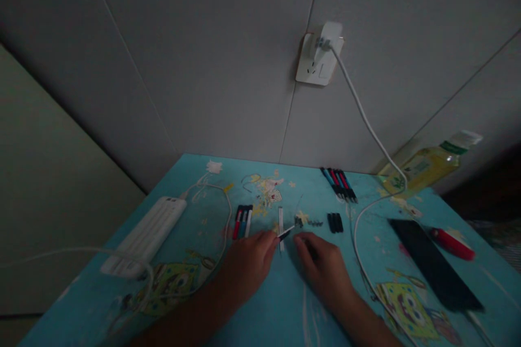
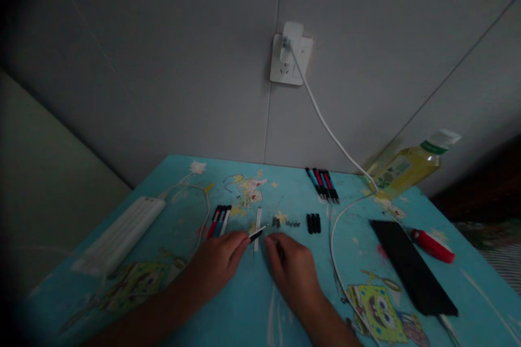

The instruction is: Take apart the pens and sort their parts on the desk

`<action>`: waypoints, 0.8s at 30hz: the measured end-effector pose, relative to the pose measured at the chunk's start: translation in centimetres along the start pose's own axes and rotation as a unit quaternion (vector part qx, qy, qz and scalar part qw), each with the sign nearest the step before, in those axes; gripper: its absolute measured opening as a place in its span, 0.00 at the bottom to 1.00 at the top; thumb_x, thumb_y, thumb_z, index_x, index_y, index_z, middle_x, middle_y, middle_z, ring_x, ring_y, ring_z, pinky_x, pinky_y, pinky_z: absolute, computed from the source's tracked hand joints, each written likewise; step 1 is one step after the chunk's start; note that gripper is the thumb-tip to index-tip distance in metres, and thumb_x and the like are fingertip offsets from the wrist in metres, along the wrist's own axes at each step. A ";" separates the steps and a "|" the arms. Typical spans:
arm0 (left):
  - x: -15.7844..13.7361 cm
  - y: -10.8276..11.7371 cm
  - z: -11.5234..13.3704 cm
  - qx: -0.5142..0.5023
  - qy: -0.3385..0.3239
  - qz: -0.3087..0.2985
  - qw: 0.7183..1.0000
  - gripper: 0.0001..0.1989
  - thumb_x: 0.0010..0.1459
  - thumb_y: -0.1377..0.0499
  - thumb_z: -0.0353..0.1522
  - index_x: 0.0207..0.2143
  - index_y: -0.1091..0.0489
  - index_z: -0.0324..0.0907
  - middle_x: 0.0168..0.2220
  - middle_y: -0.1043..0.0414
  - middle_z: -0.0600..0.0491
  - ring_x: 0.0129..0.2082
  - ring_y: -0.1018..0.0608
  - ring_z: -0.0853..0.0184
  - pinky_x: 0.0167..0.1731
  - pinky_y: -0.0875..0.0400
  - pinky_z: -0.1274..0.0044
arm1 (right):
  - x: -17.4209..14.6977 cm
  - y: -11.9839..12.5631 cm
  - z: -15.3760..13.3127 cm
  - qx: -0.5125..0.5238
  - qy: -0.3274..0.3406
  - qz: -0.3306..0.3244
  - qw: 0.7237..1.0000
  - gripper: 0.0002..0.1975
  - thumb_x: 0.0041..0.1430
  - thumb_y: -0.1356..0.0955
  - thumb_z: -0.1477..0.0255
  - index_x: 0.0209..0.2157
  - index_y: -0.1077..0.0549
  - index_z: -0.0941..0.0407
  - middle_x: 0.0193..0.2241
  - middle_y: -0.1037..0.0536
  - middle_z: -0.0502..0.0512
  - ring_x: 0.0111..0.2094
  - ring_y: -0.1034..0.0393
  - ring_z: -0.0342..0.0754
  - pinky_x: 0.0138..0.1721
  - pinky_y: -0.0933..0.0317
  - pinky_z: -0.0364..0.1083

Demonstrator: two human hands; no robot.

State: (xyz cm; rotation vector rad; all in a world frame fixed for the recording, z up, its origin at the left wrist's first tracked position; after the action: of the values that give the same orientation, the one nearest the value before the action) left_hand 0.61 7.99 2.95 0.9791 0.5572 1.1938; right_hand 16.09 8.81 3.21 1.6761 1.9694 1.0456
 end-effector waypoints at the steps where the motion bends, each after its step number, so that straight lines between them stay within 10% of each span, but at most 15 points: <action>1: -0.1 0.0 0.2 -0.022 -0.006 0.004 1.000 0.13 0.71 0.54 0.34 0.40 0.30 0.44 0.35 0.23 0.52 0.37 0.20 0.65 0.37 0.32 0.77 | -0.2 -0.2 -0.3 0.045 -0.003 -0.007 0.999 0.16 0.69 0.39 0.62 0.42 0.23 0.56 0.31 0.19 0.54 0.30 0.26 0.47 0.34 0.37 0.43; 14: -0.4 -0.5 0.8 -0.076 -0.012 0.016 0.997 0.15 0.71 0.55 0.34 0.33 0.33 0.44 0.30 0.26 0.54 0.30 0.23 0.67 0.32 0.35 0.77 | -0.1 0.1 1.7 0.247 -0.103 0.014 0.963 0.18 0.63 0.34 0.57 0.34 0.24 0.58 0.25 0.24 0.53 0.26 0.32 0.46 0.28 0.38 0.43; 24: -0.3 -0.2 0.4 -0.029 -0.020 0.004 0.999 0.15 0.71 0.56 0.34 0.33 0.34 0.43 0.26 0.28 0.55 0.26 0.24 0.68 0.28 0.40 0.77 | -0.6 9.0 7.5 -0.148 -0.153 0.153 0.965 0.19 0.65 0.37 0.56 0.45 0.23 0.54 0.34 0.18 0.55 0.29 0.25 0.51 0.33 0.38 0.47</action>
State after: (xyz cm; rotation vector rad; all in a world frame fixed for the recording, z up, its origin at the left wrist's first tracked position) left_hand 0.92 7.61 2.96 0.9554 0.4849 1.1881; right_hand 27.58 10.76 4.54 1.8726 1.3201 1.0449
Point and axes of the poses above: each hand's wrist, its own x-axis towards the middle knuckle, its own y-axis out of the back of the hand, z = x × y, the point moved 8 cm from there along x, towards the middle knuckle
